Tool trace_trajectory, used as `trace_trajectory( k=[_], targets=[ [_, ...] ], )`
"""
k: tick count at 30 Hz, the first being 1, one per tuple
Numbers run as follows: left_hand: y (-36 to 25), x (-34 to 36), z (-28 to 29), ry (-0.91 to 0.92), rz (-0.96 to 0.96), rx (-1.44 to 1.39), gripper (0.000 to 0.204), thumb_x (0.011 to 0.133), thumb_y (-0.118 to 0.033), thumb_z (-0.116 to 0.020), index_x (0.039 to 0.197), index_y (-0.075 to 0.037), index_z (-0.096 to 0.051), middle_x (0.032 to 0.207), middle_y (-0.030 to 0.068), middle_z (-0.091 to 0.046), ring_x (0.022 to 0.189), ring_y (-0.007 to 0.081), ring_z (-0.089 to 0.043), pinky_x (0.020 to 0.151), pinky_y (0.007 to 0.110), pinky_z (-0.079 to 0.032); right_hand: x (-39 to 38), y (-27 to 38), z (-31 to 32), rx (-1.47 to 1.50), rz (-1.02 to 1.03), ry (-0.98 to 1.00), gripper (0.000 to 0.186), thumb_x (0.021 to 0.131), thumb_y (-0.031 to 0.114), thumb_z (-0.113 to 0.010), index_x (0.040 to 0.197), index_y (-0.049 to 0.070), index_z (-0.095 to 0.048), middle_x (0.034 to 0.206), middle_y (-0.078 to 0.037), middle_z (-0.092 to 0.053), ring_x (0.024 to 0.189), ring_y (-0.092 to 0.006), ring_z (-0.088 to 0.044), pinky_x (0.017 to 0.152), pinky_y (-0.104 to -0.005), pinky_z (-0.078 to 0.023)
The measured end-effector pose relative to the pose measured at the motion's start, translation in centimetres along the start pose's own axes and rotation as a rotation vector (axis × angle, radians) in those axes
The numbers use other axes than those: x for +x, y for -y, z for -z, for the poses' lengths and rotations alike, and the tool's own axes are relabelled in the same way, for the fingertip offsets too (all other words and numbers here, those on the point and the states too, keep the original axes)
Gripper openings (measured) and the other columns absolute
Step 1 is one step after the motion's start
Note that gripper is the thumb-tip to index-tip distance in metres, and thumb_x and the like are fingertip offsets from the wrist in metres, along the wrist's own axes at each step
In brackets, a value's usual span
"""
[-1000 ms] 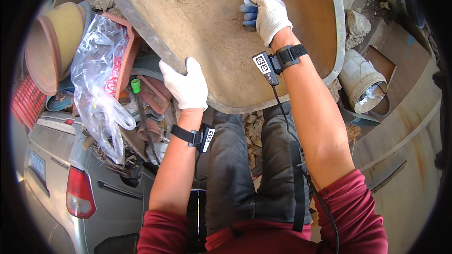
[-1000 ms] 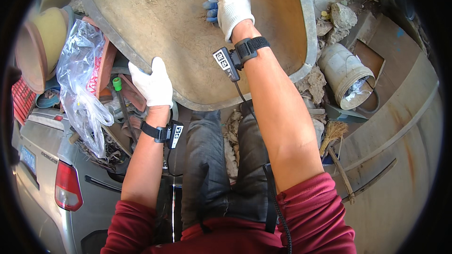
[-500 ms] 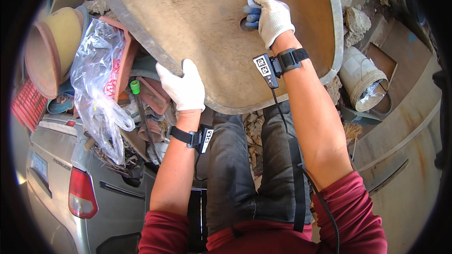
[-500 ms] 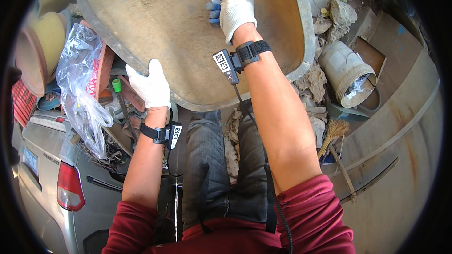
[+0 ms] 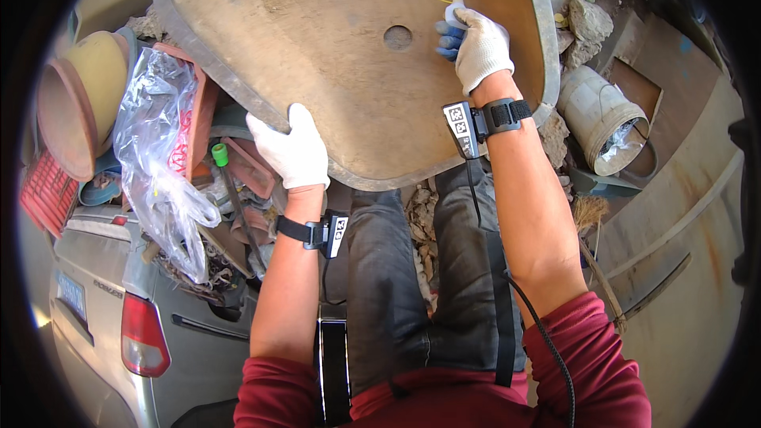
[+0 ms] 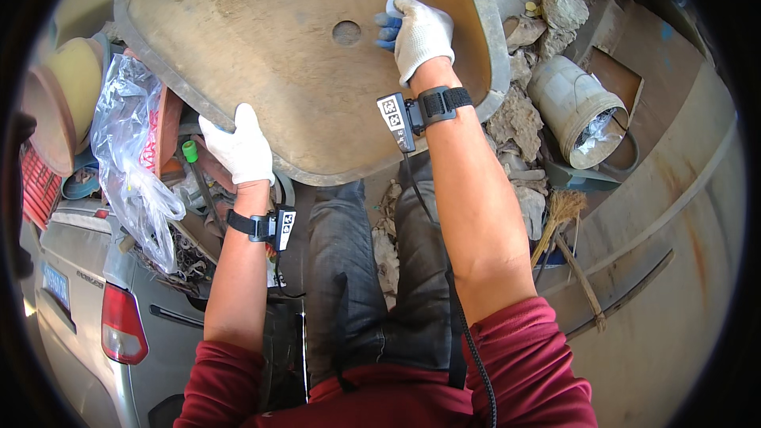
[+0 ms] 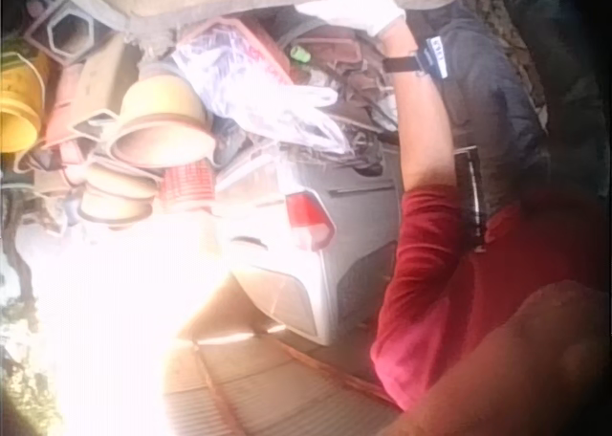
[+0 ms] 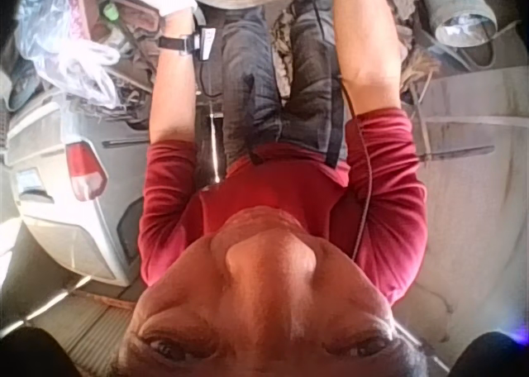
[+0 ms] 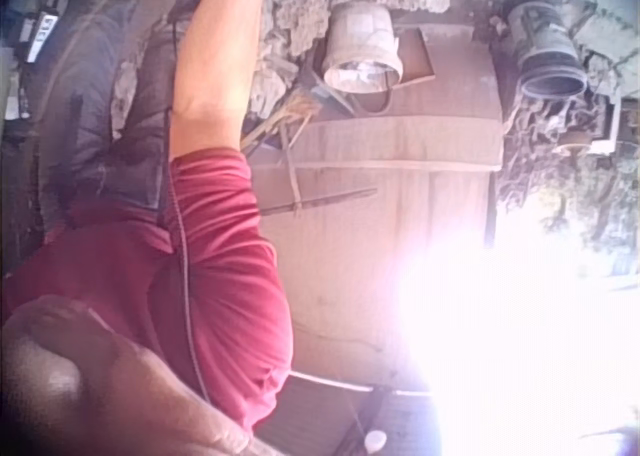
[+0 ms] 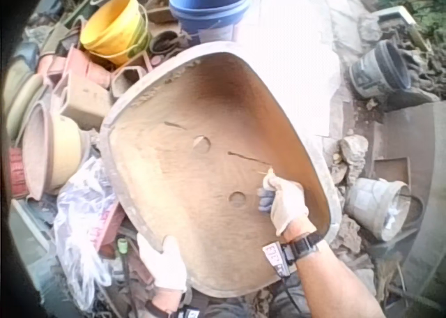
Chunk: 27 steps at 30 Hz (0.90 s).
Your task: The person applies a yellow adhesive from a syringe along the rim and interior cracks of a ceramic sink. They rotate the sink to access different edges, then press the glued areas with gloved fingers to ensure adhesion.
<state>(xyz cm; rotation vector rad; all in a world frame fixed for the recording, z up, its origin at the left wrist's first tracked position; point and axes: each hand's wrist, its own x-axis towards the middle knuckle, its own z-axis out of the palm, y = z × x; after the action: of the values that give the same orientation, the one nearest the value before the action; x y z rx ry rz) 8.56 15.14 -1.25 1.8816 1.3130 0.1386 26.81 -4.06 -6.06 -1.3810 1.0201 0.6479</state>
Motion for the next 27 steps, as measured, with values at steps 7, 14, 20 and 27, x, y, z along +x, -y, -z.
trace_trajectory(
  k=[7, 14, 20, 27],
  targets=[
    [0.1, 0.1, 0.2, 0.008, -0.001, 0.041, 0.05, 0.092, -0.006, -0.067, 0.135, 0.013, -0.05, 0.124, 0.027, -0.067, 0.11, 0.0362, -0.067, 0.1, 0.042, -0.051, -0.1, 0.1, 1.1, 0.031, 0.029, -0.042, 0.019, 0.098, 0.018, -0.066, 0.101, -0.001, -0.067, 0.08, -0.015, -0.071, 0.057, -0.0205, -0.063, 0.053, -0.0357, -0.057],
    [0.2, 0.1, 0.3, 0.021, -0.018, -0.011, 0.05, 0.092, -0.005, -0.068, 0.135, 0.013, -0.049, 0.126, 0.0269, -0.066, 0.111, 0.0357, -0.065, 0.102, 0.042, -0.05, -0.4, -0.4, 0.6, 0.12, 0.003, -0.119, 0.019, 0.1, 0.018, -0.064, 0.1, 0.0, -0.067, 0.079, -0.014, -0.071, 0.055, -0.0212, -0.062, 0.052, -0.0361, -0.055],
    [0.5, 0.1, 0.2, 0.008, -0.018, 0.038, 0.049, 0.092, -0.005, -0.068, 0.134, 0.012, -0.05, 0.126, 0.0272, -0.066, 0.111, 0.0361, -0.065, 0.102, 0.042, -0.05, -1.1, -0.9, 0.5, 0.128, -0.005, -0.164, 0.021, 0.102, 0.019, -0.062, 0.107, -0.002, -0.065, 0.087, -0.015, -0.073, 0.061, -0.0229, -0.066, 0.057, -0.0366, -0.058],
    [0.4, 0.3, 0.4, 0.038, 0.016, 0.002, 0.056, 0.094, -0.006, -0.071, 0.144, 0.008, -0.049, 0.134, 0.0213, -0.066, 0.115, 0.0305, -0.065, 0.102, 0.039, -0.05, -2.0, -1.7, 0.1, 0.105, -0.061, -0.076, 0.034, 0.106, 0.032, -0.064, 0.099, -0.001, -0.064, 0.08, -0.014, -0.071, 0.059, -0.0225, -0.066, 0.051, -0.0351, -0.055]
  ],
)
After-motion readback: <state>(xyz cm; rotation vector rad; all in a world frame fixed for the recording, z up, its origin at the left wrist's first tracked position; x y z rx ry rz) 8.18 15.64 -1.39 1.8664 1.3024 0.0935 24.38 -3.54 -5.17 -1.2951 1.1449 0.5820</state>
